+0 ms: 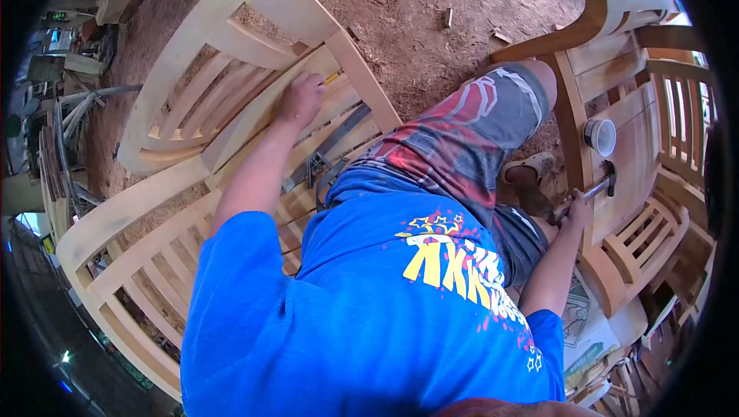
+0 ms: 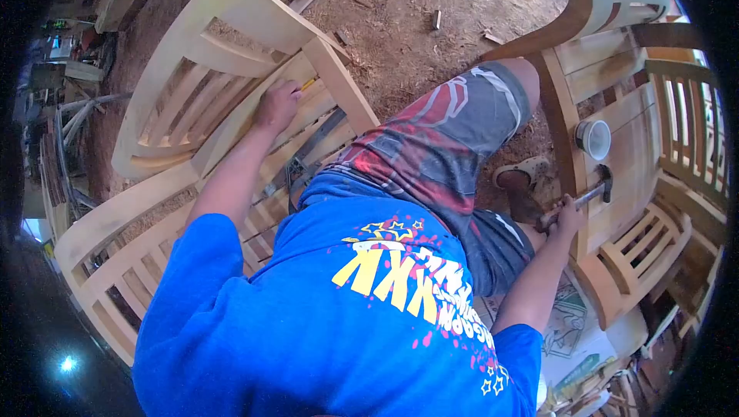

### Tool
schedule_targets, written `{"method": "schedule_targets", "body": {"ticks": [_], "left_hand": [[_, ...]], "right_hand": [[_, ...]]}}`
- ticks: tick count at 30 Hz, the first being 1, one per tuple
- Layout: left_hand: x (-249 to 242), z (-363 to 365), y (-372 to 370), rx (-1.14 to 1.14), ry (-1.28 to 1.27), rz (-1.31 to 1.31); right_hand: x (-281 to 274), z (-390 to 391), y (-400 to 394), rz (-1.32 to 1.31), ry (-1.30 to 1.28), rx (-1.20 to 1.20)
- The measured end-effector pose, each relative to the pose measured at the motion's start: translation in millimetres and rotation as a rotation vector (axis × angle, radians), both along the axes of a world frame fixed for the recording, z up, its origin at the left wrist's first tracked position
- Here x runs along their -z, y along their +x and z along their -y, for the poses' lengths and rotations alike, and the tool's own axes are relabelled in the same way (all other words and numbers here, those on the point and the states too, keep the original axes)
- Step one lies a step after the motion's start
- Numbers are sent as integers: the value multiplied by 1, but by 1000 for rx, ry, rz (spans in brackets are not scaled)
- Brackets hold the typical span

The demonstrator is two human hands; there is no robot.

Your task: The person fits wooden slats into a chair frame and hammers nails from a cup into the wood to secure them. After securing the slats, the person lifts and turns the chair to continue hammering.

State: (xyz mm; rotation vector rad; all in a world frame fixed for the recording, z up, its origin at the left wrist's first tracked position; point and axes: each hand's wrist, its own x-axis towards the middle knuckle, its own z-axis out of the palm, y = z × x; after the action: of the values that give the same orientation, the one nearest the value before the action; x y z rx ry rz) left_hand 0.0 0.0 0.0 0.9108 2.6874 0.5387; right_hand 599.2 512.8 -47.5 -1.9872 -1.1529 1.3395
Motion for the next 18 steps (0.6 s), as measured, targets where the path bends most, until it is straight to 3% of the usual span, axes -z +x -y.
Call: {"method": "schedule_targets", "body": {"ticks": [18], "left_hand": [[-7,-3,-11,114,-37,45]], "right_hand": [[-23,9,-20,-13,44,-5]]}}
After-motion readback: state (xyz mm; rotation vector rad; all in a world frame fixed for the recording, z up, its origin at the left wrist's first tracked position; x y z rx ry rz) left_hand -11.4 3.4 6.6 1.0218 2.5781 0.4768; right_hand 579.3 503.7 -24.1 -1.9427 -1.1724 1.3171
